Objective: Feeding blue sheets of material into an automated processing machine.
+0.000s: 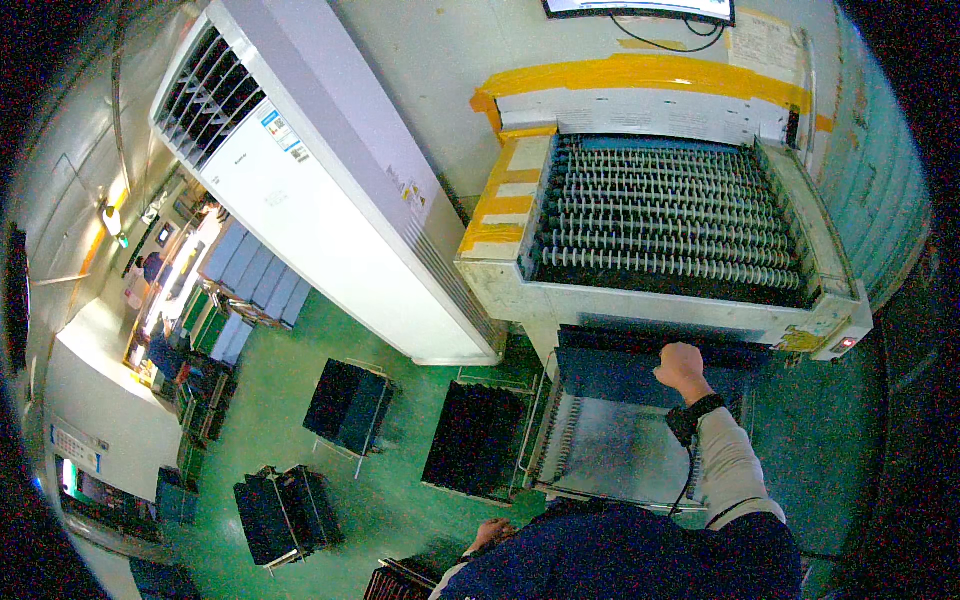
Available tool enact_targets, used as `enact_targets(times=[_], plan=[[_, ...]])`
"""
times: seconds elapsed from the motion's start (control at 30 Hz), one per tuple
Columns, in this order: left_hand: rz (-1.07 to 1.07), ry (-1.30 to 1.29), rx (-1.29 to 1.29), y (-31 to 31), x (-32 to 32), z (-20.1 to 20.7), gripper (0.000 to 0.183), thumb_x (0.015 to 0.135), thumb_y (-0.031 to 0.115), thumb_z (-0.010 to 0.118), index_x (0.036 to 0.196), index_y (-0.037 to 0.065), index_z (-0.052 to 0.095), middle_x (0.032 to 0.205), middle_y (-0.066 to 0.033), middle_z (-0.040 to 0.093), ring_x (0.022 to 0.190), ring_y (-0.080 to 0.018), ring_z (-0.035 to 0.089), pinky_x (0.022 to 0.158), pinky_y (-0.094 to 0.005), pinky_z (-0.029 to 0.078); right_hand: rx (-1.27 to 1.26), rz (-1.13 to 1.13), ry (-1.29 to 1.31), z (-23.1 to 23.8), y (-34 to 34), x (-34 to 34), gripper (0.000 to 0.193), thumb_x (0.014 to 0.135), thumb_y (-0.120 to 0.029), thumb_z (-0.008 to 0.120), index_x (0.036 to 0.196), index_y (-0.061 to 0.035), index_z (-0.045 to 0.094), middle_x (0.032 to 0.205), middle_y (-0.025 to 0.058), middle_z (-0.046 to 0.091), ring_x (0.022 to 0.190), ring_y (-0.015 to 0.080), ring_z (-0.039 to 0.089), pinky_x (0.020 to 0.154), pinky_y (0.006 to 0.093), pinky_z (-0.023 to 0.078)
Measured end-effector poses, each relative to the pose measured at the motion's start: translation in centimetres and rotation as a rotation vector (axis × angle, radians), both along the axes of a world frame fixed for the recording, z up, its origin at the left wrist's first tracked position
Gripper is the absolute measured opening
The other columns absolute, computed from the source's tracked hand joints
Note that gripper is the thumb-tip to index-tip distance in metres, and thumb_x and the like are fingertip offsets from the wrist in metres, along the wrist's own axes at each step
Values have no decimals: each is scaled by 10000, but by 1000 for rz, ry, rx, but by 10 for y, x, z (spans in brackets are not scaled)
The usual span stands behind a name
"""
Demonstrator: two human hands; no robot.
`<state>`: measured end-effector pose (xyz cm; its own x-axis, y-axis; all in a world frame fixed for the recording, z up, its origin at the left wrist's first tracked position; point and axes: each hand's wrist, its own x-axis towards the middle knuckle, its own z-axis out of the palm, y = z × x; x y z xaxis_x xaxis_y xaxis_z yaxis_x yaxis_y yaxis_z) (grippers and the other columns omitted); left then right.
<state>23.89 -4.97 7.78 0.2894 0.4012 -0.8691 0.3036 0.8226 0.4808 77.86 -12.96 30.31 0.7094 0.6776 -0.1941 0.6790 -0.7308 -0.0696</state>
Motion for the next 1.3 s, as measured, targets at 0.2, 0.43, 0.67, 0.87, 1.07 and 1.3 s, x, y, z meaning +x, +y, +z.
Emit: enact_targets(times=[0.2,0.43,0.67,0.87,1.07,1.3], plan=[[-19,-42,-27,0,-4,-12,240,851,86,546,1052,-38,506,677,-90,524,530,-176,496,422,-293,385,-1,-3,1,1,0,1,302,644,-332,697,797,-72,688,831,142,656,824,310,628,732,405,504],[124,-17,-69,-5,2,-4,264,854,74,537,1087,-39,487,660,-73,506,517,-164,477,411,-289,352,8,12,11,1,1,0,284,645,-318,690,779,-68,686,829,142,656,819,312,629,728,408,505],[60,25,-18,-7,7,4,294,858,74,535,1122,-37,469,678,-78,516,526,-169,483,420,-291,365,8,11,6,1,-2,1,281,644,-316,685,774,-67,683,823,141,655,816,312,629,723,410,504],[86,-19,-38,-11,2,-9,303,858,80,537,1131,-28,462,688,-84,521,527,-178,496,420,-294,373,14,8,-4,-1,-3,2,277,640,-314,684,764,-67,683,816,139,654,809,312,628,721,406,503],[28,-11,-37,-9,-2,-16,261,857,92,542,1087,-15,479,780,-139,587,550,-193,527,454,-307,436,26,11,2,-3,-5,2,273,636,-311,683,757,-66,683,816,141,653,808,314,627,725,406,501],[-38,48,18,-11,5,3,226,855,93,555,1041,-25,505,804,-148,606,567,-204,545,480,-320,459,27,11,8,2,-7,1,260,641,-292,674,762,-62,683,820,146,653,816,319,626,731,407,501]])
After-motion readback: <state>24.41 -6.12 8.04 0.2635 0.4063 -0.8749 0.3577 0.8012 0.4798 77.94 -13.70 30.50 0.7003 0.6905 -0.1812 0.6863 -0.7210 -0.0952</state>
